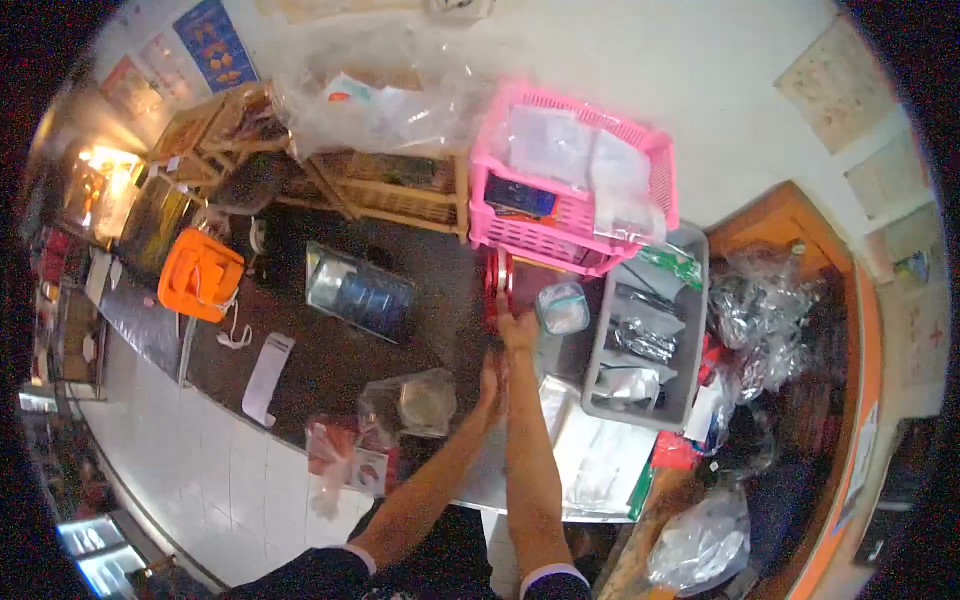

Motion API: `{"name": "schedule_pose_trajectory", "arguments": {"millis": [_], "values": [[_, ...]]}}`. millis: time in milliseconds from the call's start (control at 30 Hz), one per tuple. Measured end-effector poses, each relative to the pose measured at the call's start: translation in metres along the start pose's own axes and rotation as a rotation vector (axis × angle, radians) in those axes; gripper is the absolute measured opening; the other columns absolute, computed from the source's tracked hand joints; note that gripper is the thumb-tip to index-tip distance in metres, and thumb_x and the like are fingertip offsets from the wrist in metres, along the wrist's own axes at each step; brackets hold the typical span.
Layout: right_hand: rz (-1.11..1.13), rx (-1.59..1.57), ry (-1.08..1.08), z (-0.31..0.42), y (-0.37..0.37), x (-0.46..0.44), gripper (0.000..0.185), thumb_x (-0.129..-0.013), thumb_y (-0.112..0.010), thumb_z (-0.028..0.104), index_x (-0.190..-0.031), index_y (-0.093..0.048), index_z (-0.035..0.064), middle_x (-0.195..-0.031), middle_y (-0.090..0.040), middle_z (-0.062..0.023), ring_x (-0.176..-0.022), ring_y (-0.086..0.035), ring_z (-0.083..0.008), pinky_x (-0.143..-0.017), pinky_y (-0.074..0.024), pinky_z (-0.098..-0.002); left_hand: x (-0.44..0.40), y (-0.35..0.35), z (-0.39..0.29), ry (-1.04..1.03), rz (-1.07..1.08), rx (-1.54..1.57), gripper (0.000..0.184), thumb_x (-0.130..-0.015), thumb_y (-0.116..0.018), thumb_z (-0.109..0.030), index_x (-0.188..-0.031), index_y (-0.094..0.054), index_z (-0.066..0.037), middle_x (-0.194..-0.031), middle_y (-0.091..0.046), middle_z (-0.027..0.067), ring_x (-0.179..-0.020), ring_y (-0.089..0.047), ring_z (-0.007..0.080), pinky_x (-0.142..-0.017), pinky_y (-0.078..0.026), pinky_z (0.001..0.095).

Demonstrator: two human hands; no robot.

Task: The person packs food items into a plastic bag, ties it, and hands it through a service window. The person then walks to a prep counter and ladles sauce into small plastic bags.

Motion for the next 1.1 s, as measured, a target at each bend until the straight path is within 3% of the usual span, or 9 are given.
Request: {"name": "schedule_pose_trajectory", "arguments": {"millis": [267, 333, 400, 467, 667, 800, 867, 967, 1100], "values": [[-0.028, -0.117, -0.061, 0.021, 0.007, 0.023, 0.047, -0.090, -0.070, 0.044, -0.111, -0.068, 0.0011, -0.096, -0.072, -0.0133, -0.086, -0.069, -0.0324, -0.085, -0.0517, -0.0451, -0.028, -0.030, -0.025, -0.143, -0.046, 0.026, 0.060, -0.103, -0.037, -0.058, -0.127, -0.061, -0.009, -0.111, -0.067, 0.0042, -0.102, -0.064, 0.0173, -0.086, -0.048, 0.0321], [-0.149, -0.345, -0.055, 0.025, 0.037, 0.073, 0.043, -0.088, -0.077, 0.039, -0.102, -0.070, -0.0017, -0.119, -0.066, -0.0161, -0.106, -0.062, -0.0254, -0.092, -0.0493, -0.0370, -0.056, 0.017, -0.011, -0.038, 0.265, 0.182, 0.060, -0.103, -0.038, -0.059, -0.123, -0.063, -0.008, -0.107, -0.069, 0.0048, -0.098, -0.065, 0.0172, -0.085, -0.049, 0.0324], [-0.142, 0.033, 0.193, 0.010, 0.078, 0.151, 0.028, -0.093, -0.071, 0.027, -0.103, -0.072, 0.0002, -0.124, -0.063, -0.0151, -0.114, -0.059, -0.0261, -0.098, -0.0466, -0.0388, -0.061, 0.017, -0.020, 0.048, 0.584, 0.344, 0.061, -0.102, -0.040, -0.060, -0.120, -0.066, -0.008, -0.103, -0.070, 0.0054, -0.095, -0.066, 0.0172, -0.083, -0.050, 0.0327], [-0.061, -0.128, -0.067, 0.004, 0.105, 0.212, 0.019, -0.093, -0.071, 0.021, -0.095, -0.075, 0.0023, -0.123, -0.063, -0.0155, -0.114, -0.060, -0.0263, -0.097, -0.0472, -0.0400, -0.031, -0.007, -0.041, 0.027, -0.024, -0.226, 0.052, -0.099, -0.054, -0.053, -0.113, -0.070, -0.005, -0.100, -0.072, 0.0072, -0.091, -0.067, 0.0169, -0.078, -0.052, 0.0316], [0.013, -0.051, -0.025, -0.034, 0.100, 0.231, 0.010, -0.087, -0.071, 0.011, -0.093, -0.076, 0.0043, -0.115, -0.068, -0.0174, -0.102, -0.065, -0.0265, -0.084, -0.0530, -0.0355, -0.060, 0.032, -0.015, -0.390, -0.057, -0.552, 0.013, -0.077, -0.073, -0.002, -0.090, -0.075, -0.002, -0.085, -0.073, 0.0053, -0.077, -0.066, 0.0143, -0.073, -0.055, 0.0311], [-0.008, -0.207, -0.115, -0.075, 0.113, 0.236, 0.013, -0.085, -0.067, 0.010, -0.090, -0.073, -0.0005, -0.098, -0.070, -0.0177, -0.101, -0.063, -0.0294, -0.094, -0.0501, -0.0407, -0.051, 0.017, 0.004, -0.754, -0.210, -0.675, 0.008, -0.074, -0.076, -0.010, -0.079, -0.073, -0.005, -0.075, -0.071, 0.0099, -0.068, -0.065, 0.0200, -0.069, -0.054, 0.0364], [0.045, -0.008, -0.295, -0.101, 0.156, 0.262, 0.012, -0.083, -0.068, 0.007, -0.090, -0.071, -0.0033, -0.088, -0.069, -0.0151, -0.085, -0.065, -0.0300, -0.078, -0.0565, -0.0407, 0.020, -0.020, 0.006, -0.889, -0.202, -0.916, 0.015, -0.077, -0.078, -0.020, -0.077, -0.071, -0.007, -0.074, -0.068, 0.0099, -0.068, -0.061, 0.0246, -0.065, -0.048, 0.0416], [0.438, 0.294, 0.191, -0.206, 0.262, 0.322, 0.013, -0.089, -0.068, 0.014, -0.085, -0.071, 0.0018, -0.082, -0.069, -0.0127, -0.075, -0.063, -0.0187, -0.061, -0.0505, -0.0327, 0.164, -0.073, -0.014, -0.589, 0.372, -0.867, 0.007, -0.079, -0.077, -0.012, -0.080, -0.070, -0.009, -0.076, -0.061, 0.0092, -0.074, -0.059, 0.0228, -0.066, -0.046, 0.0397], [0.256, 0.104, -0.342, -0.037, 0.228, 0.361, 0.012, -0.088, -0.069, 0.012, -0.082, -0.069, 0.0011, -0.078, -0.066, -0.0106, -0.074, -0.062, -0.0174, -0.060, -0.0495, -0.0322, 0.287, -0.102, -0.167, -0.586, 0.743, -0.668, 0.007, -0.083, -0.075, -0.016, -0.088, -0.073, -0.011, -0.085, -0.063, 0.0069, -0.080, -0.062, 0.0235, -0.071, -0.049, 0.0389]]}}
Point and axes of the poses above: each hand's wrist, its own x-axis away from the middle knuckle, its own y-axis out of the back of the hand, z = x × y, the point moved 2 cm from there along -x, towards the middle knuckle
